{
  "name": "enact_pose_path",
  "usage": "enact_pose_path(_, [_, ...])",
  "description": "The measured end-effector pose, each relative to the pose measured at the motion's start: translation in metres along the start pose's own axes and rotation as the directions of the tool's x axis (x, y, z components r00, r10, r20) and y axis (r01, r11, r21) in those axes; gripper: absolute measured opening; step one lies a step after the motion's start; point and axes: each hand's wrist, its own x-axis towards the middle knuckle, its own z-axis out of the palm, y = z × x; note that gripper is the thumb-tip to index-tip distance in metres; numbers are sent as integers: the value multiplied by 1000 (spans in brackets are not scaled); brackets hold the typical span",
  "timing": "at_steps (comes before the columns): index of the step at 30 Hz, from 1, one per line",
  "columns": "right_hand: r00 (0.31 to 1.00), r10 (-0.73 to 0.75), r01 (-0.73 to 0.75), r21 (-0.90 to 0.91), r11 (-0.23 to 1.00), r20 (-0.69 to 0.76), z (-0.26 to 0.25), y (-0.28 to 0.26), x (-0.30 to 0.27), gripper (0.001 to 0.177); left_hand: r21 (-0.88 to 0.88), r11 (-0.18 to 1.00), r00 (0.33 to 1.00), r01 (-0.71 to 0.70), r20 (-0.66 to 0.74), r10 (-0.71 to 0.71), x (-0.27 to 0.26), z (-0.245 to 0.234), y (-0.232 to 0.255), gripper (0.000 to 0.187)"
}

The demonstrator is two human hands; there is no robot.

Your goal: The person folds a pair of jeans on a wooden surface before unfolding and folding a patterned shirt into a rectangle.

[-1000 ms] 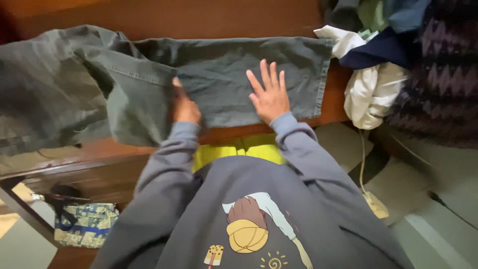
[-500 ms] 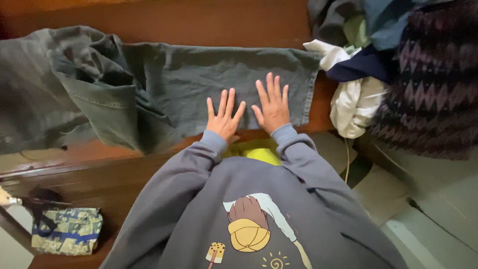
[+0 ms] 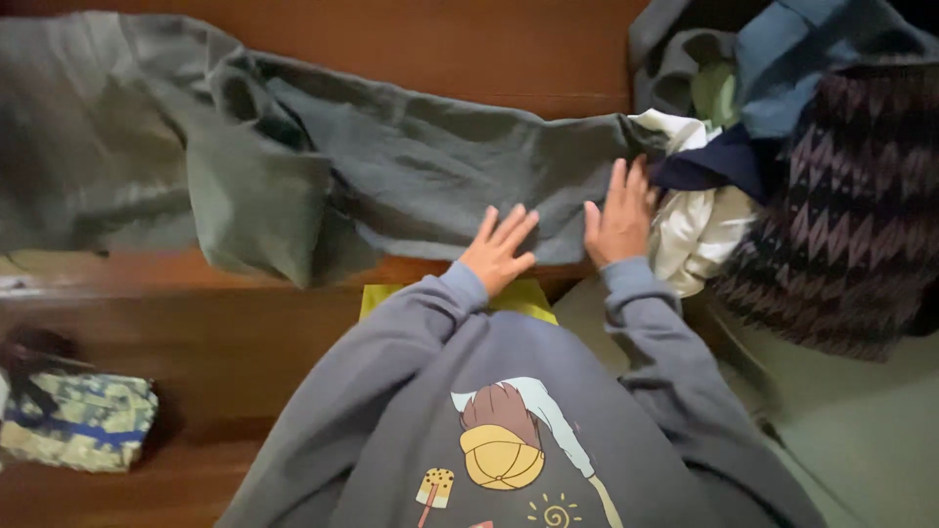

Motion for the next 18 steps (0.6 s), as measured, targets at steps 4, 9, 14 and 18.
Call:
enact_pose_path(4, [984,-175,173,-37,984,-39,12,-68,24,81,-6,974,964,228,-142,-226,-1,-54,-7,54])
enact_pose_path(9, [809,-579,580,27,814,104,21,-95,54,76,5,708,641,706,-431,-635,-45,-73,-24,92])
enact_pose_path(14, [942,-334,334,23,942,-21,10,-113,75,78,-113,733,625,671,-445,-641,-57,-77,-20,87])
enact_pose_path(18, [796,-605,603,62,795,11,38,-183,81,75,-213,619,475,756,-471,-743,-48,-67,-57,81])
